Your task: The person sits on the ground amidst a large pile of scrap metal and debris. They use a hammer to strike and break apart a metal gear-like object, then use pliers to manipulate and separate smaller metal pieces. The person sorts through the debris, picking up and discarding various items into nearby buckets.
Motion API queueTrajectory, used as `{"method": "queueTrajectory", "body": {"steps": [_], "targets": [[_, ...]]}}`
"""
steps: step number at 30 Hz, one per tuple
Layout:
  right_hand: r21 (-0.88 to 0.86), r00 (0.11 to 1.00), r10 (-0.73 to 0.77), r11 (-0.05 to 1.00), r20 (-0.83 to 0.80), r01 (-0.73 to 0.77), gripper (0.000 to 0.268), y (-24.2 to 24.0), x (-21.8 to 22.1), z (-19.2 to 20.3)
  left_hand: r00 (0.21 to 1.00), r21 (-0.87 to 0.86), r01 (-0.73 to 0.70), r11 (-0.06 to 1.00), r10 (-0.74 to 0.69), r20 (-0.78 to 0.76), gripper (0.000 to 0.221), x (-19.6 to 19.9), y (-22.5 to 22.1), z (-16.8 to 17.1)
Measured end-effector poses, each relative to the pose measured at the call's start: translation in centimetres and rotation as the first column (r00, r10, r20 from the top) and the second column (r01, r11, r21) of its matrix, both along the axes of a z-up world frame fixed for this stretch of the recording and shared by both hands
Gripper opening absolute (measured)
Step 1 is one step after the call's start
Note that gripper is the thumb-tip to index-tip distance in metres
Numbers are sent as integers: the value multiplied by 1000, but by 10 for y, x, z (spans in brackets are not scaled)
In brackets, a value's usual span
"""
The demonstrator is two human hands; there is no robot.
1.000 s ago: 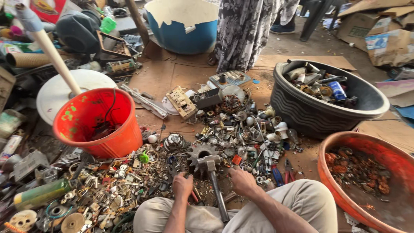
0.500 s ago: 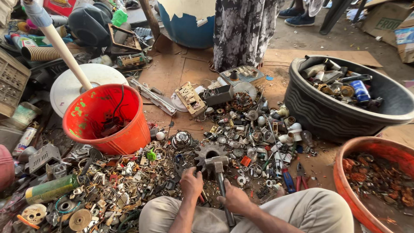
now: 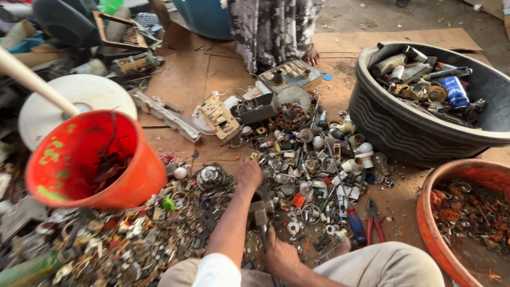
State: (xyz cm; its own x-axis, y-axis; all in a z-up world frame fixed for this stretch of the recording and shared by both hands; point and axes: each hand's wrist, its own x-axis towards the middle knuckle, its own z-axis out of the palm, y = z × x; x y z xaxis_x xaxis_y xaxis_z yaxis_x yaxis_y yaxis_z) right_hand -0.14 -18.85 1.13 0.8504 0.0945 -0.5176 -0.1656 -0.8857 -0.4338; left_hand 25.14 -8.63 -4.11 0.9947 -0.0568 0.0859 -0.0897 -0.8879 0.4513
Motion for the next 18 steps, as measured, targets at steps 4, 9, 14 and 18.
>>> {"method": "queueTrajectory", "body": {"steps": [4, 9, 14, 18], "targets": [[67, 999, 19, 997, 39, -22, 94, -2, 1, -33, 989, 274, 41, 961, -1, -146, 24, 37, -21, -35], [97, 997, 66, 993, -50, -61, 88, -6, 10, -35, 956, 386, 139, 912, -23, -291, 22, 49, -32, -21], [90, 997, 75, 993, -13, -73, 89, -3, 11, -14, 988, -143, 12, 990, 10, 152, 17, 32, -16, -6], [66, 995, 66, 996, -81, -61, 86, -3, 11, -2, 999, -492, 38, 870, -25, 34, 12, -23, -2, 46]]}}
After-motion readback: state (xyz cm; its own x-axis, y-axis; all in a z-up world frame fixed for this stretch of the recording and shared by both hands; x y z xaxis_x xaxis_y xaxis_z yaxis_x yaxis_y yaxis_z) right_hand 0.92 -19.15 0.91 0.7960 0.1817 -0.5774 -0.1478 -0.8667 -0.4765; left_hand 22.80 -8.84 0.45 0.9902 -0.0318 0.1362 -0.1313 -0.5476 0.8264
